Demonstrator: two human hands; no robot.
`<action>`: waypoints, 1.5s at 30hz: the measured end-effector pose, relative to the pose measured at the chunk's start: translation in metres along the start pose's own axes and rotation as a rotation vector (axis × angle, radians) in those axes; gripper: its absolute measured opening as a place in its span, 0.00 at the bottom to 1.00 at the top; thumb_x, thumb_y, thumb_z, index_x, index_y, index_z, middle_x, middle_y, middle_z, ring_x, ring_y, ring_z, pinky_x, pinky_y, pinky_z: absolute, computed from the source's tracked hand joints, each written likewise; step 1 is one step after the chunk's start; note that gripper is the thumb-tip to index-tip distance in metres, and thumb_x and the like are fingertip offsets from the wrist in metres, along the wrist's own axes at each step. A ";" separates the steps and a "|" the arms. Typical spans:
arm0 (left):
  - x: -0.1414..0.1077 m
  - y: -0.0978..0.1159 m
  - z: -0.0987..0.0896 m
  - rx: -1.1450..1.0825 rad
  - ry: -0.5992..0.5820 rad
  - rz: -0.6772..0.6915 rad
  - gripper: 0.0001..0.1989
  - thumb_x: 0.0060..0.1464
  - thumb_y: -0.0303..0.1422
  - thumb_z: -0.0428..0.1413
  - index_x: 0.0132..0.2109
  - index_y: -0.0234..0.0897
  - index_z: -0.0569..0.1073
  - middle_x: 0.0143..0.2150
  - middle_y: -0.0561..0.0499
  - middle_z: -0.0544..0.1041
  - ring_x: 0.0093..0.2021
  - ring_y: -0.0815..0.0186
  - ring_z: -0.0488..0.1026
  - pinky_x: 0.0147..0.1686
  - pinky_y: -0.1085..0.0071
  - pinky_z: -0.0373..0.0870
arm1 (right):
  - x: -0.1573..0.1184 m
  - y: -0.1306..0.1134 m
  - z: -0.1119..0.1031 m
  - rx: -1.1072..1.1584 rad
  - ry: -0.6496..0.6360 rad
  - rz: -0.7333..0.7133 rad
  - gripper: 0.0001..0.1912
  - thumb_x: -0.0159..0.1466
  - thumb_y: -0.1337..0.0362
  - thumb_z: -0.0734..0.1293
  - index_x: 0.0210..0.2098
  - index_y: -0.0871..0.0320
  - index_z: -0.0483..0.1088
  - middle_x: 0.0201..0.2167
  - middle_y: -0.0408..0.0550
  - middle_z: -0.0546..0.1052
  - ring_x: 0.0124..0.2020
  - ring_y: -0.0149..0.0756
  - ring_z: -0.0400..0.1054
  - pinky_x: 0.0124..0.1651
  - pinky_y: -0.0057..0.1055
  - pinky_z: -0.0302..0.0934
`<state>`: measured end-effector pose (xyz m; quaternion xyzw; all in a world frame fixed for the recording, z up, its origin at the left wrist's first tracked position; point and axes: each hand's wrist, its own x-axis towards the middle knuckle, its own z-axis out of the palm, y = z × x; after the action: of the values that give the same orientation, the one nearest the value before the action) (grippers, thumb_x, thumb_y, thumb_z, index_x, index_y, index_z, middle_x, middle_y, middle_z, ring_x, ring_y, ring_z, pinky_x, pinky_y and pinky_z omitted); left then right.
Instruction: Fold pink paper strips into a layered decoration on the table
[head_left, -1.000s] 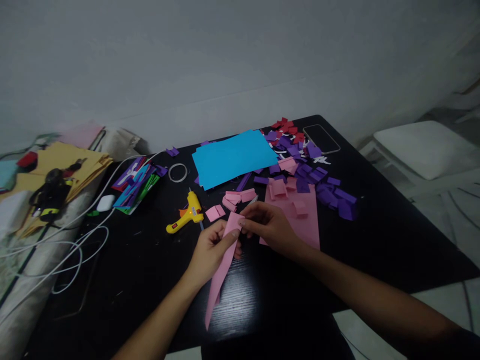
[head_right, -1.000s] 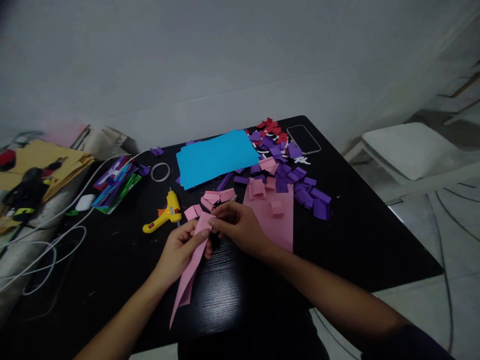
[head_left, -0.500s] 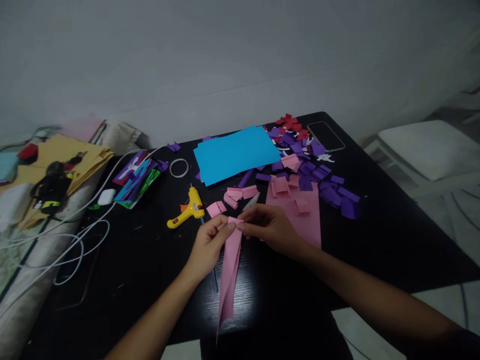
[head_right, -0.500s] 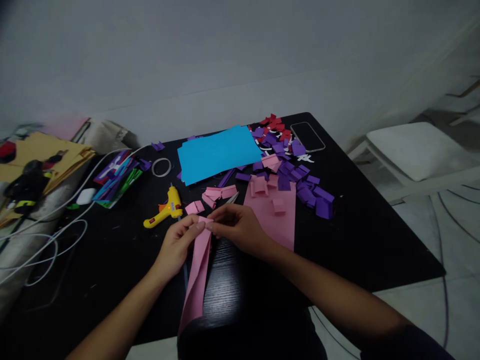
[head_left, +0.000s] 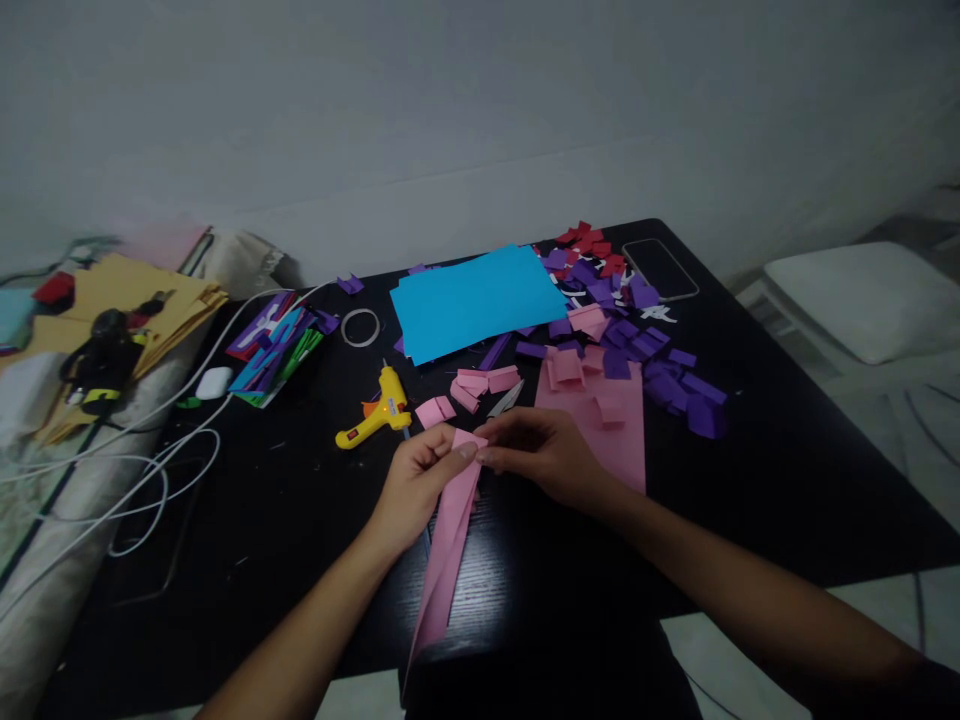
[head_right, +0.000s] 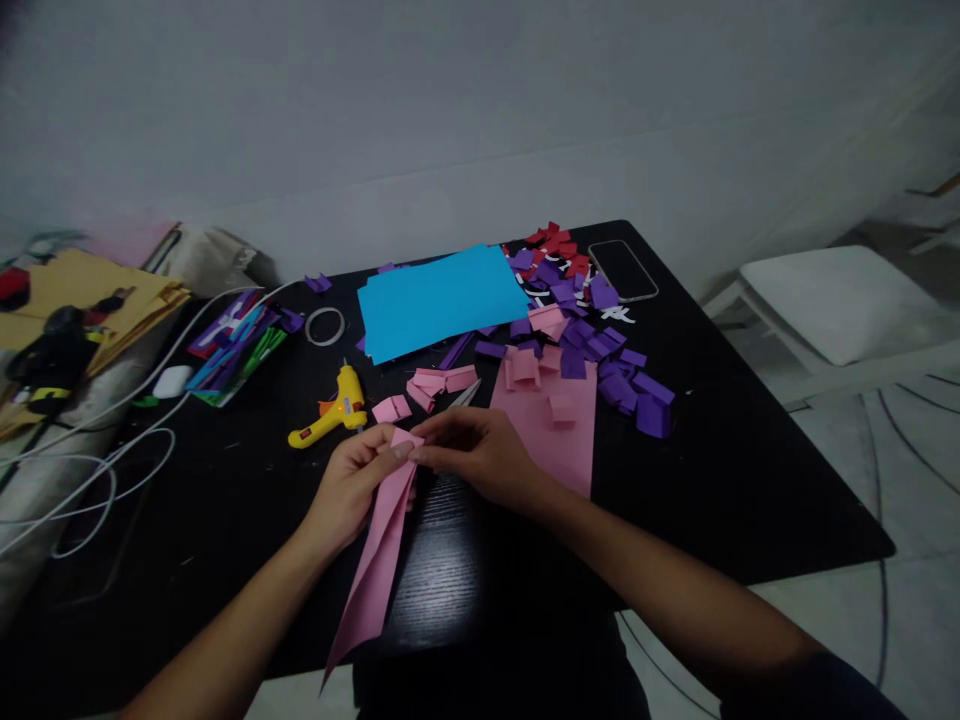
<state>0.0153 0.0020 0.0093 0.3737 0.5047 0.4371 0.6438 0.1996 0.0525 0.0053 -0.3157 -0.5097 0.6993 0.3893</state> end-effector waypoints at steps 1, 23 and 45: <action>0.000 0.001 0.000 0.001 -0.003 -0.003 0.15 0.57 0.43 0.66 0.38 0.34 0.79 0.23 0.54 0.76 0.19 0.69 0.72 0.22 0.75 0.68 | 0.000 0.000 0.000 0.001 -0.001 0.002 0.12 0.55 0.60 0.81 0.37 0.56 0.82 0.33 0.45 0.83 0.28 0.31 0.75 0.35 0.30 0.71; 0.001 0.000 -0.002 -0.061 0.007 0.031 0.13 0.52 0.38 0.70 0.32 0.33 0.80 0.24 0.55 0.75 0.22 0.74 0.68 0.24 0.78 0.63 | 0.002 -0.008 -0.006 -0.063 -0.045 -0.032 0.08 0.56 0.62 0.81 0.35 0.55 0.84 0.30 0.44 0.83 0.30 0.34 0.76 0.35 0.31 0.71; 0.002 0.001 -0.004 -0.022 0.008 0.037 0.13 0.52 0.39 0.70 0.32 0.33 0.81 0.25 0.54 0.74 0.24 0.73 0.65 0.26 0.77 0.59 | 0.003 -0.004 -0.007 -0.082 -0.052 -0.092 0.07 0.56 0.64 0.81 0.35 0.55 0.84 0.31 0.45 0.84 0.29 0.32 0.76 0.36 0.30 0.72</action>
<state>0.0115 0.0039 0.0086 0.3741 0.4957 0.4558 0.6377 0.2054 0.0589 0.0071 -0.2892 -0.5620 0.6671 0.3944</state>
